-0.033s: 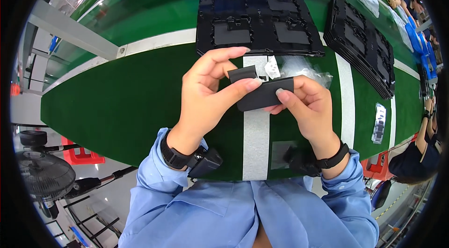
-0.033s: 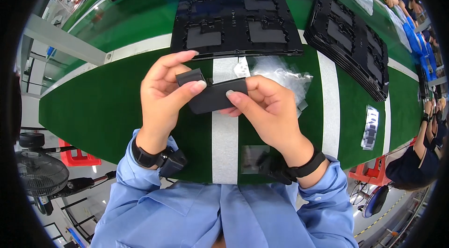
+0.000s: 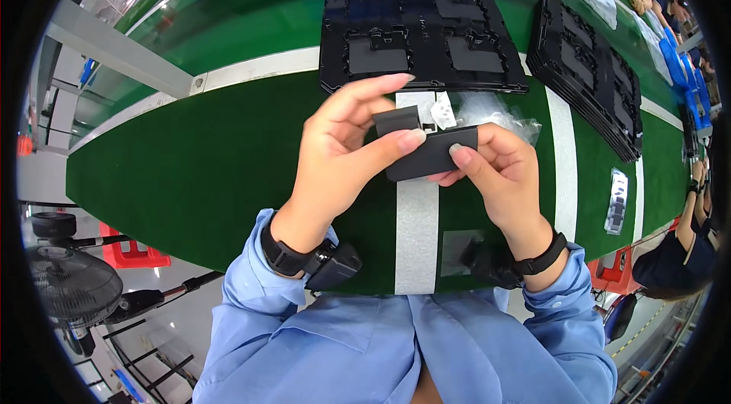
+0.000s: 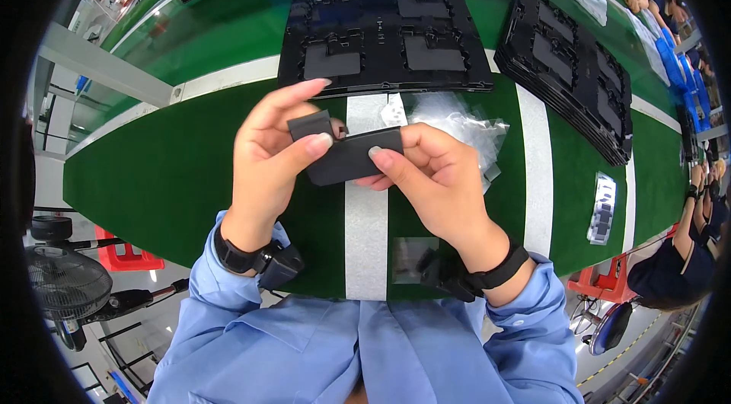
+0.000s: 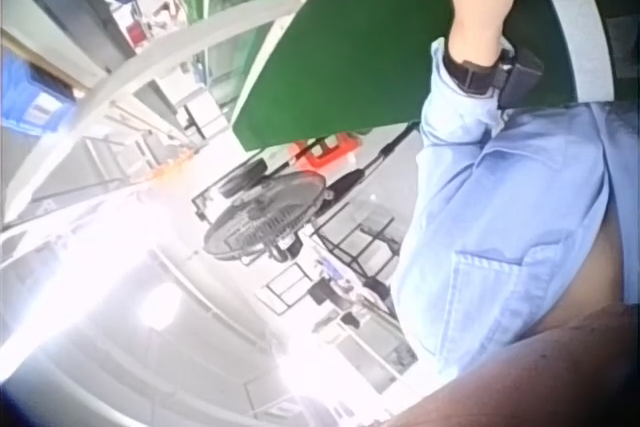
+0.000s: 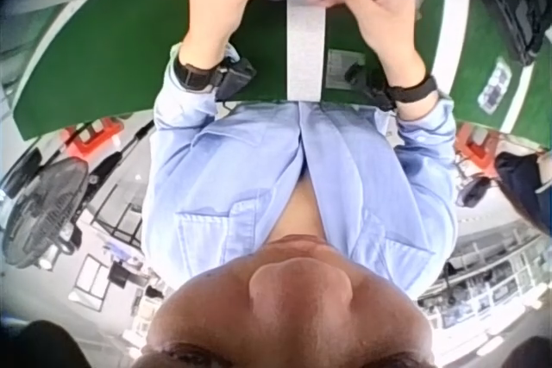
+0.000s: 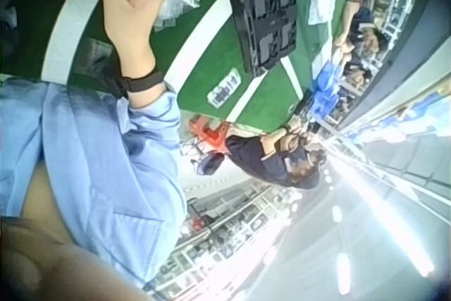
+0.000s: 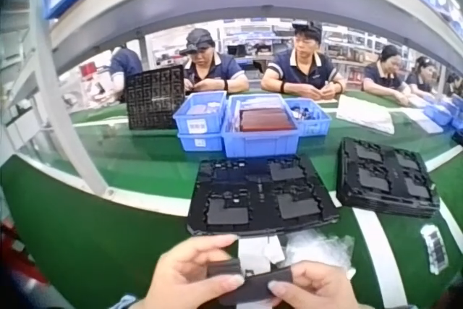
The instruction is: Assembling small electronic components and placing them into a protective tray.
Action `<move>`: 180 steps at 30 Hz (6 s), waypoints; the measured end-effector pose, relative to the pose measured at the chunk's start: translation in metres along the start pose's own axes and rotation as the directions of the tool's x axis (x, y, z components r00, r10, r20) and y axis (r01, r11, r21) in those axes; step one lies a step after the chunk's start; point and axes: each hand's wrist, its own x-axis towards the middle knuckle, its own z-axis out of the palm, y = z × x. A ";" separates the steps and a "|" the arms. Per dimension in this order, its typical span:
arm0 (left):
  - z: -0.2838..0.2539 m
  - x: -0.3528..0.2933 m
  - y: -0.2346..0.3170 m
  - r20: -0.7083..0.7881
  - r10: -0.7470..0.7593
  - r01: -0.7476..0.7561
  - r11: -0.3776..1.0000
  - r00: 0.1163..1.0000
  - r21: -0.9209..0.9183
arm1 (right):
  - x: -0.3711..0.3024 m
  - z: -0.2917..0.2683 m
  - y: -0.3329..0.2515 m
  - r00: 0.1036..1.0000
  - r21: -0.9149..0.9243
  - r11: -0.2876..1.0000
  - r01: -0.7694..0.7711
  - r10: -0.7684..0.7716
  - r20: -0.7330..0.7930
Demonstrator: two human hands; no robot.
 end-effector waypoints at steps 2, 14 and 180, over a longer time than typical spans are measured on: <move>-0.001 0.005 -0.003 0.052 -0.004 0.009 0.995 0.999 -0.096 | 0.004 0.000 0.002 1.000 0.032 0.999 -0.004 0.004 0.003; -0.003 0.005 0.002 0.120 -0.142 0.155 0.982 0.983 -0.108 | 0.006 0.003 0.009 0.999 0.067 0.998 0.013 -0.011 -0.035; -0.005 -0.045 -0.034 0.342 -0.141 -0.312 0.196 0.929 0.929 | -0.010 -0.107 -0.007 0.804 -0.500 0.795 -0.343 -0.027 -0.594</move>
